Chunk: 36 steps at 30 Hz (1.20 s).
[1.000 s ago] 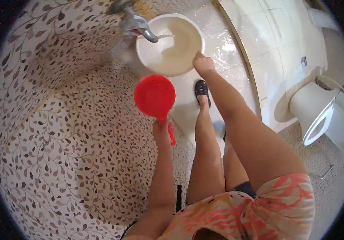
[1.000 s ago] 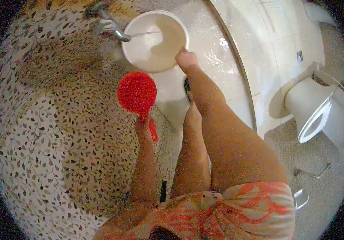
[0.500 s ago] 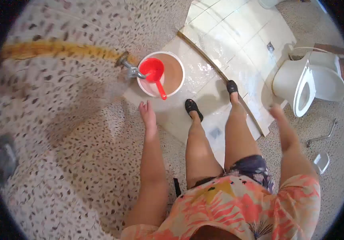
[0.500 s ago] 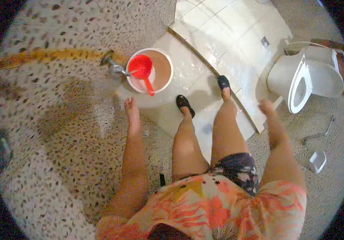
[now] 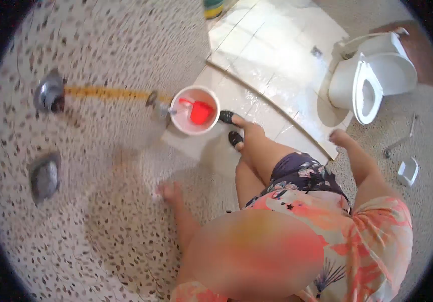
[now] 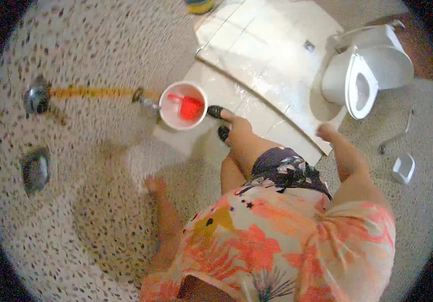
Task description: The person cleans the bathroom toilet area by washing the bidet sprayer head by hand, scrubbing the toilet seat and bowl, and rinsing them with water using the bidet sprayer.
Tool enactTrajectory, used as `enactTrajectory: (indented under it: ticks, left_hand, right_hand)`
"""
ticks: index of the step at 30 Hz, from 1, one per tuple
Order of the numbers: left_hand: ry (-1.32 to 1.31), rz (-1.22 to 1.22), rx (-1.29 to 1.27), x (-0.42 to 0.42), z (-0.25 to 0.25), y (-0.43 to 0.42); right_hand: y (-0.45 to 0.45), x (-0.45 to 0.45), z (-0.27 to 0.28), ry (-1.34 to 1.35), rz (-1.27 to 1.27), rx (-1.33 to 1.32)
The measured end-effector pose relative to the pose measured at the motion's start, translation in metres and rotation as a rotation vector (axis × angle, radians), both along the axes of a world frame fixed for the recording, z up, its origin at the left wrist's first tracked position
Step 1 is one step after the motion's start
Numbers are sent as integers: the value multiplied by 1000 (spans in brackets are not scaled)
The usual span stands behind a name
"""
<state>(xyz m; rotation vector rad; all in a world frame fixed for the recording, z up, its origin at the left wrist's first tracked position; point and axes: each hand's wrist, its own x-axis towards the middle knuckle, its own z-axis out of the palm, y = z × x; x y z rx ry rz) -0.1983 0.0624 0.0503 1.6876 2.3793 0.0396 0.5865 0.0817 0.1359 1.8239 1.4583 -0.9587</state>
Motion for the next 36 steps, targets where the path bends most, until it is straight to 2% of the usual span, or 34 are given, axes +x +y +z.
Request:
enactTrajectory:
  ticks: [2, 4, 6, 8, 10, 12, 14, 15, 17, 19, 20, 21, 22, 24, 25, 26, 28, 29, 32, 34, 36]
  left_hand:
    - [-6, -19, -35, -9, -5, 3]
    - [-3, -26, -92, -16, -6, 5]
    - [15, -23, -169, -15, -8, 9]
    - [52, -39, -233, -9, -11, 11]
    - [122, -137, -195, 1, -17, 17]
    - [202, -347, -53, 19, -26, 33]
    - [-448, -144, -694, 51, -8, 72]
    - [-442, -158, -687, 68, -10, 94]
    - [-344, -487, -669, 98, -19, 135]
    - [-379, -439, -615, 168, -9, 195]
    - [-443, -395, -567, 210, 1, 222]
    - [-523, -342, -514, 257, 21, 248]
    - [-600, -291, -471, 311, 47, 272]
    - [-715, -216, -407, 406, 96, 305]
    - [-615, -322, -434, 415, 70, 335]
    - [-617, -344, -436, 432, 63, 348]
    - [-780, -408, -421, 491, 52, 369]
    - [-572, -507, -442, 541, 112, 361]
    - [-463, -727, -453, 595, 93, 385]
    - [-397, -754, -450, 631, 72, 404]
    - [-391, -659, -665, 668, 48, 428]
  right_hand:
    - [25, -48, 18, 180, -386, 159]
    - [45, -69, 28, 275, -391, 204]
    - [47, -75, 35, 315, -580, 222]
    - [30, -61, 28, 304, -637, 278]
    - [-2, -42, 22, 254, -687, 291]
    - [-37, -25, 22, 191, -762, 280]
    - [-85, -6, 20, 192, -868, 298]
    - [-110, 1, 12, 211, -919, 332]
    - [-147, 11, 31, 167, -1070, 279]
    - [-209, 29, -6, 95, -1153, 191]
    - [-230, 32, -3, 108, -1278, 245]
    - [-252, 36, 0, 123, -1400, 289]
    - [-264, 43, 0, 127, -1390, 282]
    - [-279, 53, -1, 84, -1610, 185]
    - [-278, 61, -6, 84, -1619, 188]
    - [-274, 67, -11, 106, -1678, 238]
    - [-264, 78, -4, 105, -1746, 357]
    - [-239, 82, 13, 89, -1746, 419]
    - [-203, 103, 9, 211, -1747, 599]
    - [-181, 118, 5, 220, -1740, 703]
    - [-164, 126, -4, 306, -1740, 766]
